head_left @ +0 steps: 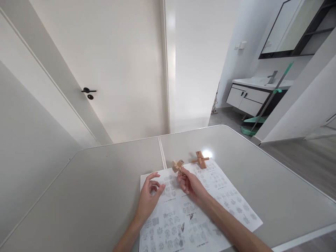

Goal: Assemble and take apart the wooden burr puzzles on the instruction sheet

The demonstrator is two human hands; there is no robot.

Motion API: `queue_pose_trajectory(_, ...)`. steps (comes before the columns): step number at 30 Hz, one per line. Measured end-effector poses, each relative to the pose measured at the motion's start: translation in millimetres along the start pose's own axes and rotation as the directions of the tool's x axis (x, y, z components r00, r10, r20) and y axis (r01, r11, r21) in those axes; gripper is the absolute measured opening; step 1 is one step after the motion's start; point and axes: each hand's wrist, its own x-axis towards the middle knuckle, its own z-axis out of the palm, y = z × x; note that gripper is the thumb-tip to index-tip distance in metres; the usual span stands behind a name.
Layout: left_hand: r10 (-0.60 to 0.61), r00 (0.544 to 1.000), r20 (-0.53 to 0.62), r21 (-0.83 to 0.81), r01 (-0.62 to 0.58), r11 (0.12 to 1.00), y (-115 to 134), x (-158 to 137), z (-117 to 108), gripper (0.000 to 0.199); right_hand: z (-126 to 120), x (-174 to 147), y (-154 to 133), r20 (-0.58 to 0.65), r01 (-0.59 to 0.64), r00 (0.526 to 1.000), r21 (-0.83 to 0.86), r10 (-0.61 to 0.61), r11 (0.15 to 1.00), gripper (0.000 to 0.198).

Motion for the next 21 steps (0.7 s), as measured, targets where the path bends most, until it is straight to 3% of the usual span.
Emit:
queue_pose_trajectory(5, -0.027, 1.0, -0.006, 0.073, 0.028, 0.997, -5, 1, 0, 0.037, -16, 10, -6, -0.071, 0.039, 0.997, 0.329, -0.017, 0.943, 0.024)
queue_pose_trajectory(11, 0.017, 1.0, -0.019, 0.14, -0.014, 0.99, -10, 1, 1, 0.035, -20, 13, -6, -0.11, 0.068, 0.994, 0.441, -0.021, 0.895, 0.024)
queue_pose_trajectory(14, 0.029, 0.999, -0.023, 0.151, -0.025, 0.988, -9, 2, 2, 0.034, -14, 10, -4, -0.07, 0.037, 0.997, 0.354, -0.012, 0.935, 0.027)
queue_pose_trajectory(21, 0.083, 0.996, 0.019, 0.183, -0.085, 0.98, -7, 2, 4, 0.03, 7, -8, -3, 0.14, -0.013, 0.99, -0.073, 0.023, 0.997, 0.038)
